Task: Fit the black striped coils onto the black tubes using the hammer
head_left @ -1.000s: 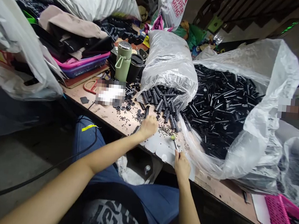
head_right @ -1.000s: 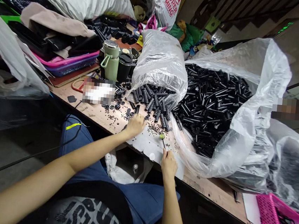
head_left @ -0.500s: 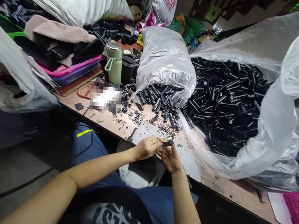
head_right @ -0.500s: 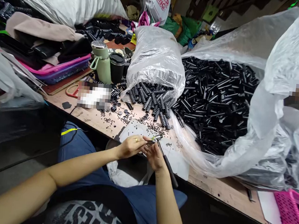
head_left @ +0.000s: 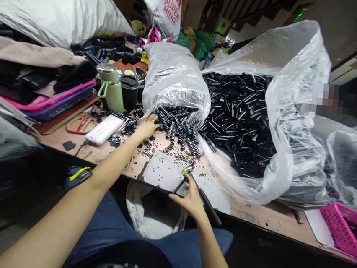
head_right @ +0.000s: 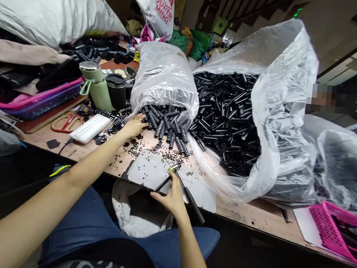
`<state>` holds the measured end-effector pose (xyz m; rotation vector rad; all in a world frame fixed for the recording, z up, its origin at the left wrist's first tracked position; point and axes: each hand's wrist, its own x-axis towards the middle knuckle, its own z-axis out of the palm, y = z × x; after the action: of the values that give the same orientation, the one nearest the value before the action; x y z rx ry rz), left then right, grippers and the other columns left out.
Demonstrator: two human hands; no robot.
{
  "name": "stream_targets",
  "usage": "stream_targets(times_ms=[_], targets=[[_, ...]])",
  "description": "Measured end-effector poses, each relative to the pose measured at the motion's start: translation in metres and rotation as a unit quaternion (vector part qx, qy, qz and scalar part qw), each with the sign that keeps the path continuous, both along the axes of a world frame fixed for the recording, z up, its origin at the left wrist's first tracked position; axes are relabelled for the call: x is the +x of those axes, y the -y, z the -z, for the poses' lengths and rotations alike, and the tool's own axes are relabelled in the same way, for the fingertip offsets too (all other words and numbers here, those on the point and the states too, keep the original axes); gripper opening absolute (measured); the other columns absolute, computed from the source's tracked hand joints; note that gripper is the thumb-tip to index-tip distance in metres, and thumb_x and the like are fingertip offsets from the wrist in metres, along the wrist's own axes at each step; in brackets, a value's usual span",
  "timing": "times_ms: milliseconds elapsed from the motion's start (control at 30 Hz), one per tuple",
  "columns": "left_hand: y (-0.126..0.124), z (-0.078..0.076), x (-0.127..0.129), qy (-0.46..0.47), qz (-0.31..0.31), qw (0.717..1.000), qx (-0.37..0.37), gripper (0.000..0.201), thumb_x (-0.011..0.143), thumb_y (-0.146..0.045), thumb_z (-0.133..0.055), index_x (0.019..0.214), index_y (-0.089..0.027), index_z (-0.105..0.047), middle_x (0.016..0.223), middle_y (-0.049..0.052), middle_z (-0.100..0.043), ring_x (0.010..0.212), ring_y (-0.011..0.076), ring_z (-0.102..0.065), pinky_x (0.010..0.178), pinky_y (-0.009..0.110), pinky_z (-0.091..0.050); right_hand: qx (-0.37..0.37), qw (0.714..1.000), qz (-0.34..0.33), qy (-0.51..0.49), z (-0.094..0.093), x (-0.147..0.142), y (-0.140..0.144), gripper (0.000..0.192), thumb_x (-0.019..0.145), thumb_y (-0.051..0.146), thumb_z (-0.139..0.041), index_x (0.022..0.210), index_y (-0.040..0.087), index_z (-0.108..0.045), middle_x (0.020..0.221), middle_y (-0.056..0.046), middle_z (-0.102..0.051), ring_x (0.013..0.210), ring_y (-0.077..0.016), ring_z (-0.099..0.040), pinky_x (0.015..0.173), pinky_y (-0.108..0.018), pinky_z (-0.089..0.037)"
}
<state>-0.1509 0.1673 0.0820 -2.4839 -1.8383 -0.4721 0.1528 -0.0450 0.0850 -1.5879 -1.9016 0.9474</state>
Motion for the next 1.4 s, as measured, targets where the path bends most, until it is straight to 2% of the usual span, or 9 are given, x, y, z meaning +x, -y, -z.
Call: stream_targets(times_ms=[200, 300, 467, 633, 767, 933, 1200, 1267, 1400], targets=[[0.019, -0.003, 0.024, 0.229, 0.027, 0.972, 0.042, 0.024, 0.090, -0.022, -0.047, 0.110, -0.014, -0.058, 0.114, 0.014, -0.061, 0.115, 0.0267, -0.051, 0.101, 0.045, -0.036, 0.026, 0.995, -0.001, 0.095, 0.008, 0.017, -0.006, 0.098, 0.061, 0.042, -0.078, 0.143, 0.017, -0.029, 0.146, -0.017, -0.036, 0.136, -0.0326, -0.034, 0.114, -0.049, -0.029], [0.058, -0.016, 0.056, 0.483, 0.024, 0.875, -0.019, 0.034, 0.096, -0.038, -0.039, 0.121, -0.016, -0.048, 0.086, 0.006, -0.060, 0.076, 0.0172, -0.058, 0.069, 0.031, -0.049, 0.047, 0.989, 0.001, 0.141, 0.011, 0.021, -0.014, 0.098, 0.060, 0.036, -0.078, 0.142, 0.014, -0.030, 0.145, -0.019, -0.035, 0.137, -0.0346, -0.032, 0.113, -0.050, -0.029], [0.120, -0.036, 0.097, 0.735, 0.030, 0.655, -0.173, 0.046, 0.087, -0.055, -0.051, 0.110, -0.016, -0.056, 0.062, -0.005, -0.047, 0.039, 0.0055, -0.038, 0.034, 0.017, -0.027, 0.050, 0.982, 0.001, 0.183, 0.004, 0.016, -0.018, 0.104, 0.055, 0.043, -0.083, 0.141, 0.016, -0.032, 0.142, -0.019, -0.038, 0.133, -0.0366, -0.036, 0.111, -0.052, -0.031], [0.149, -0.050, 0.110, 0.766, 0.006, 0.575, -0.288, 0.055, 0.084, -0.053, -0.055, 0.125, -0.015, -0.054, 0.053, -0.007, -0.047, 0.032, 0.0046, -0.034, 0.030, 0.015, -0.022, 0.134, 0.988, -0.049, 0.057, -0.023, 0.005, -0.019, 0.118, 0.055, 0.046, -0.085, 0.147, 0.018, -0.016, 0.146, -0.019, -0.031, 0.137, -0.0341, -0.031, 0.111, -0.052, -0.034], [0.161, -0.054, 0.124, 0.786, -0.023, 0.534, -0.311, 0.043, 0.081, -0.045, -0.059, 0.107, -0.011, -0.062, 0.055, -0.004, -0.053, 0.038, 0.0070, -0.047, 0.036, 0.017, -0.037, 0.251, 0.958, -0.138, -0.023, -0.052, -0.015, -0.023, 0.114, 0.058, 0.044, -0.084, 0.147, 0.020, -0.016, 0.147, -0.018, -0.030, 0.139, -0.0327, -0.028, 0.112, -0.050, -0.033], [0.172, -0.055, 0.136, 0.776, -0.035, 0.538, -0.326, 0.037, 0.076, -0.050, -0.063, 0.084, -0.014, -0.056, 0.052, -0.003, -0.054, 0.038, 0.0134, -0.055, 0.037, 0.022, -0.044, 0.265, 0.943, -0.197, -0.039, -0.057, -0.029, -0.028, 0.109, 0.063, 0.037, -0.081, 0.146, 0.018, -0.015, 0.147, -0.017, -0.031, 0.140, -0.0298, -0.029, 0.116, -0.048, -0.029], [0.171, -0.045, 0.143, 0.704, -0.086, 0.591, -0.385, 0.034, 0.089, -0.046, -0.048, 0.088, -0.013, -0.057, 0.056, -0.001, -0.053, 0.039, 0.0115, -0.053, 0.039, 0.022, -0.044, 0.189, 0.971, -0.131, -0.067, -0.034, -0.029, -0.018, 0.104, 0.054, 0.023, -0.079, 0.141, 0.017, -0.023, 0.139, -0.015, -0.037, 0.131, -0.0276, -0.039, 0.112, -0.044, -0.035], [0.170, -0.033, 0.145, 0.663, -0.064, 0.649, -0.369, 0.037, 0.092, -0.045, -0.043, 0.097, -0.012, -0.060, 0.065, 0.003, -0.058, 0.046, 0.0131, -0.057, 0.047, 0.027, -0.050, 0.188, 0.975, -0.105, -0.049, -0.026, -0.030, -0.019, 0.104, 0.053, 0.023, -0.078, 0.141, 0.016, -0.023, 0.138, -0.015, -0.038, 0.131, -0.0282, -0.039, 0.112, -0.044, -0.035], [0.178, -0.003, 0.150, 0.466, 0.039, 0.867, -0.169, 0.041, 0.087, -0.032, -0.054, 0.123, -0.013, -0.058, 0.103, 0.012, -0.059, 0.092, 0.0224, -0.062, 0.084, 0.038, -0.051, 0.201, 0.979, -0.027, 0.020, 0.001, -0.031, -0.019, 0.088, 0.066, 0.024, -0.069, 0.141, 0.011, -0.025, 0.138, -0.019, -0.039, 0.132, -0.0292, -0.036, 0.113, -0.047, -0.031]])
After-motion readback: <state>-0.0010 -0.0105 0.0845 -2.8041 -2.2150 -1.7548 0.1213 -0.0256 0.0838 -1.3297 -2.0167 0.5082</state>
